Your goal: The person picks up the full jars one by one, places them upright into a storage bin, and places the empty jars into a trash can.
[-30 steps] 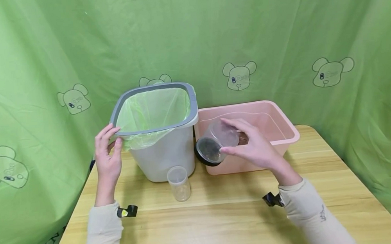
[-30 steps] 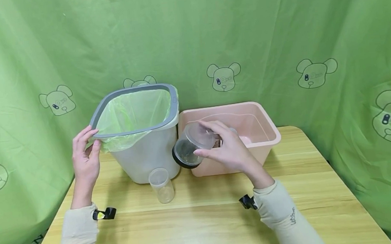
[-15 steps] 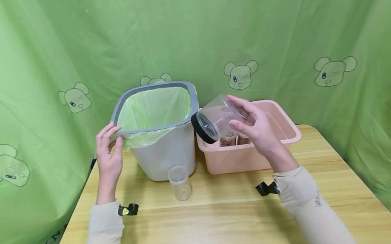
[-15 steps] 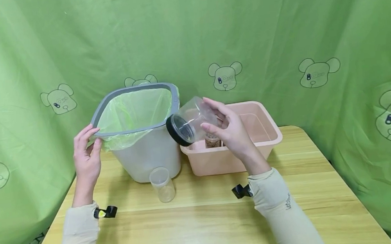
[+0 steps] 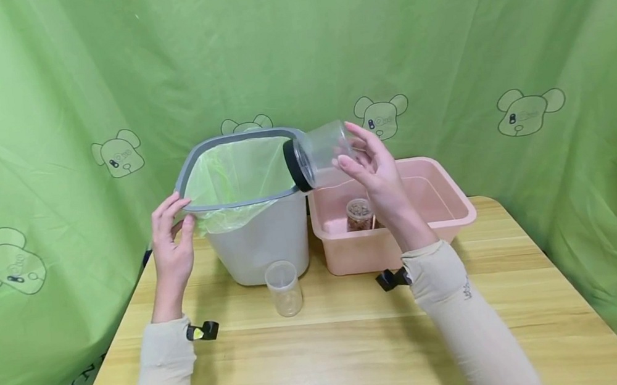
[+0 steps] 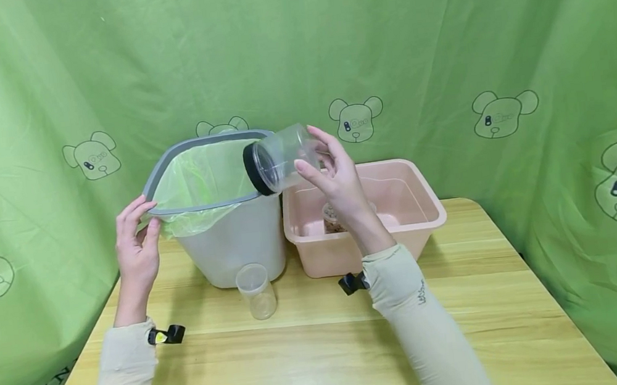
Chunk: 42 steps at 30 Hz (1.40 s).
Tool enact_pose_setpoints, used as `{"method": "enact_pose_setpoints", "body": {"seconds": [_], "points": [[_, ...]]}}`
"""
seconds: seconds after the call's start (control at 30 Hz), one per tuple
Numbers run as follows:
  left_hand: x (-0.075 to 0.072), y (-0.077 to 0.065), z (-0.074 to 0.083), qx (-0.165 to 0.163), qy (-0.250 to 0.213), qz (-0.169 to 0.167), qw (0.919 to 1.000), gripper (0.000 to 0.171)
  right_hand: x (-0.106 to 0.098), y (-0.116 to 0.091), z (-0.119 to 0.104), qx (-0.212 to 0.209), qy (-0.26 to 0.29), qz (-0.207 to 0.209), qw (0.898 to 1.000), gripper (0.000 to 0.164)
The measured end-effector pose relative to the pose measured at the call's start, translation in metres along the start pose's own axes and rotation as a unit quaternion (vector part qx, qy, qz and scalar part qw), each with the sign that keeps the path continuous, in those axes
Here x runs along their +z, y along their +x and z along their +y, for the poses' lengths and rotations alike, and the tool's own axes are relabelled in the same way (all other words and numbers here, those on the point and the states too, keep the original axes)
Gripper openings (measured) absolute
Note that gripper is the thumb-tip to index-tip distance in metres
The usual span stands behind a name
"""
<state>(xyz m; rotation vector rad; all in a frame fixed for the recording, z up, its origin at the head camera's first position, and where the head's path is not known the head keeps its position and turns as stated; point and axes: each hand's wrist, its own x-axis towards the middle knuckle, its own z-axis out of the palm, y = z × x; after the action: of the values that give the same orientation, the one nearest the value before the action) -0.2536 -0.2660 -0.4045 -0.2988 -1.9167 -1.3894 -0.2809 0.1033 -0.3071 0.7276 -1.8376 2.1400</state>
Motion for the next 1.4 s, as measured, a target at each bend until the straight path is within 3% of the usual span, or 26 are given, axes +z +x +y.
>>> {"method": "enact_pose_setpoints", "body": {"seconds": [0.3, 0.47, 0.73, 1.07, 1.4], "points": [[0.001, 0.0, 0.002, -0.007, 0.003, -0.007, 0.9999, 0.034, 0.026, 0.025, 0.01, -0.003, -0.084, 0.013, 0.996, 0.078], [0.001, -0.001, 0.001, -0.008, 0.005, -0.009, 0.9999, 0.033, 0.039, 0.033, 0.018, -0.015, -0.118, -0.006, 0.993, 0.083], [0.001, -0.001, 0.002, -0.01, 0.003, -0.009, 0.9999, 0.033, 0.047, 0.04, 0.031, -0.01, -0.228, -0.044, 0.973, 0.086], [0.001, -0.001, 0.003, -0.011, 0.002, -0.005, 0.9999, 0.034, 0.058, 0.049, 0.039, -0.006, -0.261, -0.1, 0.96, 0.086], [0.0, 0.0, 0.003, -0.017, 0.003, -0.004, 0.9998, 0.034, 0.059, 0.049, 0.042, 0.005, -0.295, -0.122, 0.948, 0.083]]}}
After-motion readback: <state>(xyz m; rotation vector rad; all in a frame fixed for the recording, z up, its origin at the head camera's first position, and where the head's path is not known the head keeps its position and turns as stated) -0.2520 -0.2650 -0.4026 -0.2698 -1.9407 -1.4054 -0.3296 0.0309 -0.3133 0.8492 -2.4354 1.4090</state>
